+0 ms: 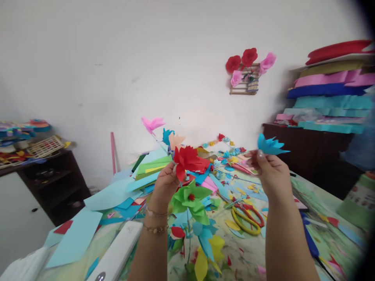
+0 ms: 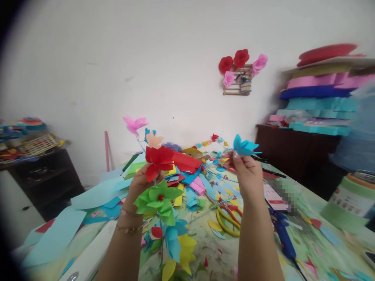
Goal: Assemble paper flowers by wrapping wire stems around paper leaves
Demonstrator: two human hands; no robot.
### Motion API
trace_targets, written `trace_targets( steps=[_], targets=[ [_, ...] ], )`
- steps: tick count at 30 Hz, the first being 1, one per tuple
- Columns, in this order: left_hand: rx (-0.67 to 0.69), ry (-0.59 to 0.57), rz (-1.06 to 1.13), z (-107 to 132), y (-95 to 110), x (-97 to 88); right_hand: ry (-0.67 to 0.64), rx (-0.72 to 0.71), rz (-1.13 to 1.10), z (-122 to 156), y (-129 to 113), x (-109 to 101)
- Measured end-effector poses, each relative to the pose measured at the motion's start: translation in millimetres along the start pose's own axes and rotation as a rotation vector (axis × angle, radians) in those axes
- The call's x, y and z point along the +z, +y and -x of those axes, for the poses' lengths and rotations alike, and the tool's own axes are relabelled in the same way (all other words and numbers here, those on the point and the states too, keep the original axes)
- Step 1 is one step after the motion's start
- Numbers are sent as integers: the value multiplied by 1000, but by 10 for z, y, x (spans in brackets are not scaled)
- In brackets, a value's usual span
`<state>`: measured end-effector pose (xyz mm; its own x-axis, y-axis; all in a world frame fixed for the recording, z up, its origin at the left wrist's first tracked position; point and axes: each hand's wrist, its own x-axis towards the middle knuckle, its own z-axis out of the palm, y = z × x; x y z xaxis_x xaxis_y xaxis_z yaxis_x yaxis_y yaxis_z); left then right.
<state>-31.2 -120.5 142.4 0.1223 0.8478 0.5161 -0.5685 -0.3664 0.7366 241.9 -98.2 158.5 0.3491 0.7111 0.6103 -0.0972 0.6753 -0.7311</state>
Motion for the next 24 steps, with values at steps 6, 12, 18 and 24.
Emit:
trace_targets(
  steps=[6,12,18,24],
  targets=[
    [104,73,-44,16,114,-224,68,8,-307,-119,61,-222],
    [191,138,41,6,162,-484,129,-26,-201,-170,153,-325],
    [256,161,201,57,325,-467,12,33,132,-111,194,-228],
    [318,247,286,193,534,-561,-482,-160,463,117,287,354]
  ],
)
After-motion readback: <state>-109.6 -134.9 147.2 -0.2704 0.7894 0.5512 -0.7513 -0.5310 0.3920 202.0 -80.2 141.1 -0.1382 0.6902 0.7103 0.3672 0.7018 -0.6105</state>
